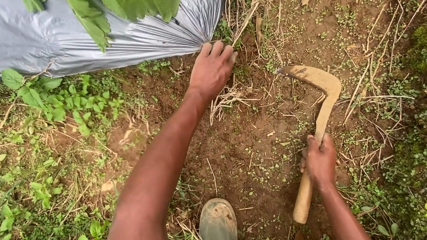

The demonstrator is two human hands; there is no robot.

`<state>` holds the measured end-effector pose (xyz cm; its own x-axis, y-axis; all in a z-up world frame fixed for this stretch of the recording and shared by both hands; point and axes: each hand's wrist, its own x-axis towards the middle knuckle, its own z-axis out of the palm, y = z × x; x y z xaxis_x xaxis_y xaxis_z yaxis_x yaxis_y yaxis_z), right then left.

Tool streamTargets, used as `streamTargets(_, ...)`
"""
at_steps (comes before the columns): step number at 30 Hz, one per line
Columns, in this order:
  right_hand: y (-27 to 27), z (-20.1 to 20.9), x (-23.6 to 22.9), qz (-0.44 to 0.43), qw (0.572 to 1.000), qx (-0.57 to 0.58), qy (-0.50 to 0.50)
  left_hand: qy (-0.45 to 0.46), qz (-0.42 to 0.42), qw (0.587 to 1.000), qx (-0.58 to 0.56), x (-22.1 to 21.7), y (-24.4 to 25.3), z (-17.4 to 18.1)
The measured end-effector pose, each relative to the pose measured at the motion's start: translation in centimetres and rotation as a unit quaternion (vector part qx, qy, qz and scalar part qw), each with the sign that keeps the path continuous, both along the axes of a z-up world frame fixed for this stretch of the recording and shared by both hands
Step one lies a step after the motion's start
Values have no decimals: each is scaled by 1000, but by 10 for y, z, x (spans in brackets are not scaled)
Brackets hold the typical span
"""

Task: Weeding a garden bed by hand and using a hand scythe to clear the soil between rows.

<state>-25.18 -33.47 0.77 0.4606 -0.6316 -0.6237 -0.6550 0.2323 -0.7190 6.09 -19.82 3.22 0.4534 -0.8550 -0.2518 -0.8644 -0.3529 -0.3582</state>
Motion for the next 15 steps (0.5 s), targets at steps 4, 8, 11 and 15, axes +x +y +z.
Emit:
streamTargets(4,5,-12,0,-15,1000,-24,1,5,-61,998,23,8,-4,-17)
streamTargets(8,4,-10,2,-17,999,-37,10,23,-50,997,-59,17,-6,-45)
streamTargets(11,4,-13,1,-19,999,-40,11,66,38,987,-141,22,-9,-33)
streamTargets(15,1,-20,3,-39,999,2,23,282,267,873,-294,21,-26,34)
